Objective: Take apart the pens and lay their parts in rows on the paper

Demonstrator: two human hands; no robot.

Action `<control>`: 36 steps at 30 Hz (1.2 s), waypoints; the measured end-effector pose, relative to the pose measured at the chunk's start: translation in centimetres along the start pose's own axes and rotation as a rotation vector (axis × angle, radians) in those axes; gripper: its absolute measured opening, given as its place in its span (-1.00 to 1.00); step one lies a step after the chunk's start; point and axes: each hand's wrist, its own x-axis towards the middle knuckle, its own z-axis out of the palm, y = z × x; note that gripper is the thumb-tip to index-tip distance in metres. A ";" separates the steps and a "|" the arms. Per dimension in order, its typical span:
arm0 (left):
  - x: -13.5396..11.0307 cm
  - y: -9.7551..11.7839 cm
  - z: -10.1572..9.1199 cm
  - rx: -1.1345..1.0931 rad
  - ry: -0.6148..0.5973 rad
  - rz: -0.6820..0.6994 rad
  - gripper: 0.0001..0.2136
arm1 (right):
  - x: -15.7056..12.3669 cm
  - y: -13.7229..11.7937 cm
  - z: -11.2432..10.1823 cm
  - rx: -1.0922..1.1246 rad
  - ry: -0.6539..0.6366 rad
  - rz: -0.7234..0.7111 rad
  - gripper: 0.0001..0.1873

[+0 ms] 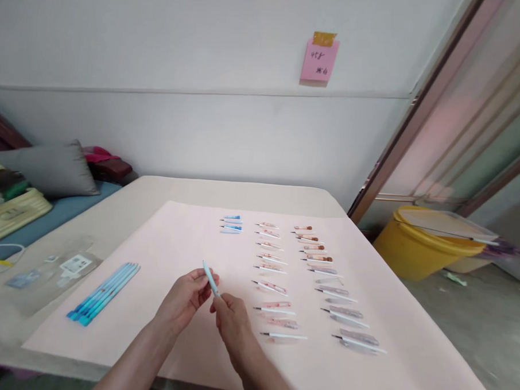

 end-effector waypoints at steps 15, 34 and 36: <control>-0.4 -0.3 0.7 -0.013 0.012 0.092 -0.84 | -0.1 -0.8 -0.3 0.041 -0.008 0.009 -0.77; -0.6 -0.2 0.6 0.004 -0.013 0.090 -0.80 | -1.0 -0.9 -0.6 -0.609 0.075 -0.257 -0.70; -0.8 0.1 0.7 -0.083 -0.088 0.048 -0.73 | -0.9 -1.0 -0.8 -0.538 0.052 -0.237 -0.70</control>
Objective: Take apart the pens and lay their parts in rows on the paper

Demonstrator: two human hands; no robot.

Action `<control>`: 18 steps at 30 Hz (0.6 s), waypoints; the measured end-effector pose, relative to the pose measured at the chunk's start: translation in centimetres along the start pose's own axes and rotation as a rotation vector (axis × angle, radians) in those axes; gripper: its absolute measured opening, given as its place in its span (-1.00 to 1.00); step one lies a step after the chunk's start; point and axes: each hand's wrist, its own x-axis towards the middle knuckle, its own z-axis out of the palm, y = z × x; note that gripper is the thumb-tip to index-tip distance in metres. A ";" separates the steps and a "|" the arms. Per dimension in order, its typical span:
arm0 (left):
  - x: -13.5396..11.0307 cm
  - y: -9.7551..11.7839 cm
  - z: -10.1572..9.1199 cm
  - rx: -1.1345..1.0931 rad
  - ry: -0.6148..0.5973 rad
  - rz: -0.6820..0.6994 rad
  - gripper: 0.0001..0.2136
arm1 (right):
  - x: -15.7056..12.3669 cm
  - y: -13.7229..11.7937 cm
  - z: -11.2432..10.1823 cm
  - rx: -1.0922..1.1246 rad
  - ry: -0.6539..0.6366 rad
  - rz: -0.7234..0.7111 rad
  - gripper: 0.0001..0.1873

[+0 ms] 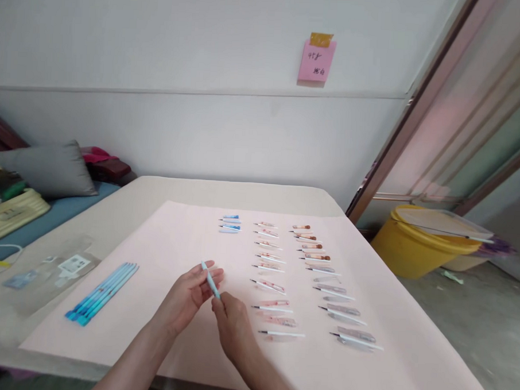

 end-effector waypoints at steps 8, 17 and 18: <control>0.5 -0.2 -1.0 0.219 0.091 0.045 -0.79 | -0.2 0.0 0.1 -0.051 -0.001 -0.026 -0.69; 0.5 0.1 -0.9 0.085 0.027 0.025 -0.74 | -0.2 0.1 -0.3 -0.080 0.040 -0.043 -0.69; 0.6 0.0 -1.0 0.119 0.057 0.033 -0.77 | -0.2 0.1 -0.2 -0.092 0.040 -0.046 -0.69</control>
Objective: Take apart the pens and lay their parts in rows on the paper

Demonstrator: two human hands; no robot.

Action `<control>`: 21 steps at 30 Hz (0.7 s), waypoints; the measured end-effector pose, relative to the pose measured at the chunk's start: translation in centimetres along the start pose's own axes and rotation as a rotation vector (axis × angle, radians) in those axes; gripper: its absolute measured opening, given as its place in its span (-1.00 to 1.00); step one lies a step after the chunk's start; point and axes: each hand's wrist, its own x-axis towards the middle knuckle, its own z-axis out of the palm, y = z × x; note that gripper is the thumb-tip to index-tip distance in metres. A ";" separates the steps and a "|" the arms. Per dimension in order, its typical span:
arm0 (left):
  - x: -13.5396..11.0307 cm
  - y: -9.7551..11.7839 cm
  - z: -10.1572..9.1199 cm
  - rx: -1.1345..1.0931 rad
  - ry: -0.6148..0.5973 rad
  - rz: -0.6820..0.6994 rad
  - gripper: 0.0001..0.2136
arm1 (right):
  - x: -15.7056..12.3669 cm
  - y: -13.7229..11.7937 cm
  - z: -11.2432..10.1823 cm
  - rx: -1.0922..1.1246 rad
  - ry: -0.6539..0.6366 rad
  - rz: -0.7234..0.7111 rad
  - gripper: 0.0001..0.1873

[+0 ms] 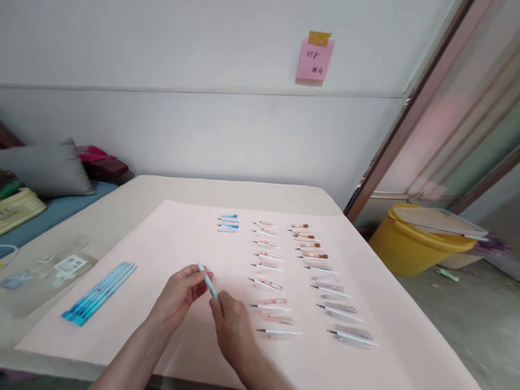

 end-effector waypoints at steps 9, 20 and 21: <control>-0.3 0.5 0.4 -0.075 -0.046 -0.016 -0.69 | 0.0 0.1 0.0 0.032 -0.004 -0.005 -0.68; 0.5 0.2 -0.6 -0.061 0.175 0.043 -0.81 | -0.1 0.0 0.1 0.011 -0.034 0.002 -0.67; 0.7 0.2 -0.8 -0.085 0.196 0.053 -0.82 | 0.0 0.0 0.0 0.025 -0.037 0.006 -0.67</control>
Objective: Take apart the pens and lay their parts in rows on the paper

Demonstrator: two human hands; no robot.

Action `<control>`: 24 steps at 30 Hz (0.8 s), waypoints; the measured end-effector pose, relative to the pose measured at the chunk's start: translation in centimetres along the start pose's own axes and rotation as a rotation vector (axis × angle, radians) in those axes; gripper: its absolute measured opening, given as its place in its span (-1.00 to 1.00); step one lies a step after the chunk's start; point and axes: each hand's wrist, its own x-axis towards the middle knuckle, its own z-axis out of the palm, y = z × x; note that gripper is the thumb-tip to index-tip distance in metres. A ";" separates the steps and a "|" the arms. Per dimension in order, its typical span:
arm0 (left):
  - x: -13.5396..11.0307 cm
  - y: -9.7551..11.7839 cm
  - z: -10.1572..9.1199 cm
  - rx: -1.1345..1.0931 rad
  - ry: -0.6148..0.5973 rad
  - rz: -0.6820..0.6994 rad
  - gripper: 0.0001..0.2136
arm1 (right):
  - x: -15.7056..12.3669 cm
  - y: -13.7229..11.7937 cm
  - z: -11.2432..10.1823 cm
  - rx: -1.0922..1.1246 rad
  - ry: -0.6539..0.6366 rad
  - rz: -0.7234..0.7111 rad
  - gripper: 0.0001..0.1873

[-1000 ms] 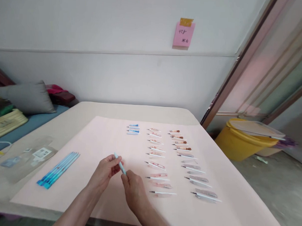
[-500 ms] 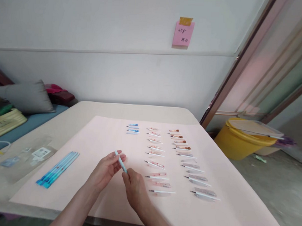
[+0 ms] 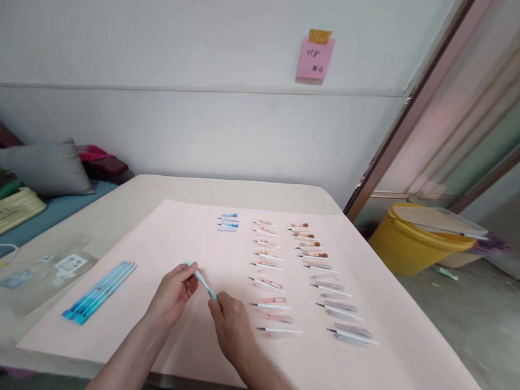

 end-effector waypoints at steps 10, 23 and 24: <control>1.1 0.5 -0.7 -0.190 0.127 -0.077 -0.94 | 0.6 0.8 -0.3 0.320 0.061 0.112 -0.71; 0.3 -0.5 0.0 -0.182 0.094 -0.073 -0.91 | 0.6 0.2 -1.5 0.461 0.177 0.138 -0.90; 0.6 -0.2 -0.3 -0.200 0.123 -0.077 -0.91 | 0.5 0.3 -1.7 0.480 0.176 0.142 -0.90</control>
